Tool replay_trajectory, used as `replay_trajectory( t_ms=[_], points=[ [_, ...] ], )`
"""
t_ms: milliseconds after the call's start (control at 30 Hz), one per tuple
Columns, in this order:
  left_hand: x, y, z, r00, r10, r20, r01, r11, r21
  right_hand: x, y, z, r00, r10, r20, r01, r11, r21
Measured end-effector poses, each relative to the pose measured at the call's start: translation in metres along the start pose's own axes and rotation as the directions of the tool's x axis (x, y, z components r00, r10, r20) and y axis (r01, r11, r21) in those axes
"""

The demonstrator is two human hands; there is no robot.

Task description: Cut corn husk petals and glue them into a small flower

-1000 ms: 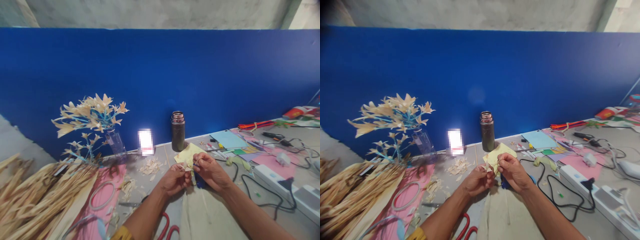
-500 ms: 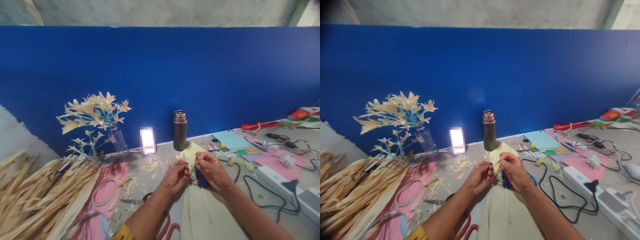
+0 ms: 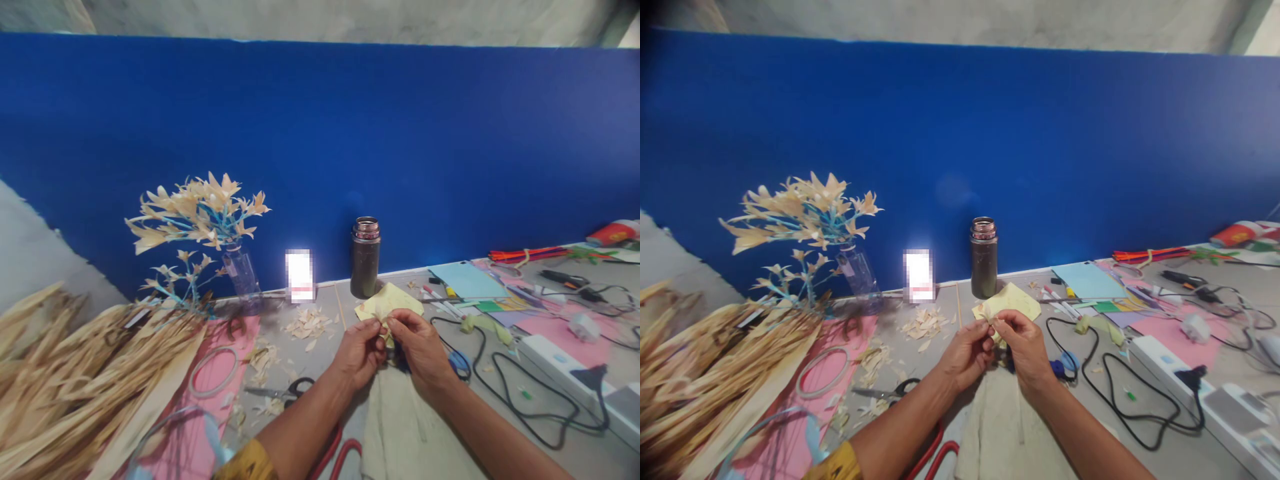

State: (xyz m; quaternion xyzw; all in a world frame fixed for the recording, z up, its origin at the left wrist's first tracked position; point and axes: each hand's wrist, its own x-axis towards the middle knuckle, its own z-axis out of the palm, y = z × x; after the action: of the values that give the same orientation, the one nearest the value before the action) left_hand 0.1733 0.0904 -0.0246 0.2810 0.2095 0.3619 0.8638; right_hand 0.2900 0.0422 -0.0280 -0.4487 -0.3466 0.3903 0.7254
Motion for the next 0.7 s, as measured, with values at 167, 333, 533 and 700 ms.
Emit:
replay_trajectory(
  t_ms=[167,333,533,700],
  points=[
    [-0.0009,-0.0019,0.0019,1.000,0.026,0.013,-0.026,0.999,0.039,0.0011,0.0018,-0.0004,1.000,0.011,-0.023,-0.011,1.000,-0.027],
    [-0.0018,-0.0017,0.0005,0.999,0.036,0.025,-0.038,0.997,0.060,0.0021,0.0020,-0.0012,0.999,-0.006,-0.042,0.004,0.999,-0.040],
    [-0.0025,-0.0003,0.0017,0.999,0.051,0.014,-0.052,0.994,0.101,0.0019,0.0011,-0.0006,0.998,-0.006,-0.057,0.001,0.996,-0.090],
    [-0.0002,-0.0027,0.0003,0.989,0.135,-0.052,-0.122,0.971,0.204,0.0005,-0.0023,0.0008,0.998,-0.022,-0.057,0.012,0.987,-0.162]
  ],
)
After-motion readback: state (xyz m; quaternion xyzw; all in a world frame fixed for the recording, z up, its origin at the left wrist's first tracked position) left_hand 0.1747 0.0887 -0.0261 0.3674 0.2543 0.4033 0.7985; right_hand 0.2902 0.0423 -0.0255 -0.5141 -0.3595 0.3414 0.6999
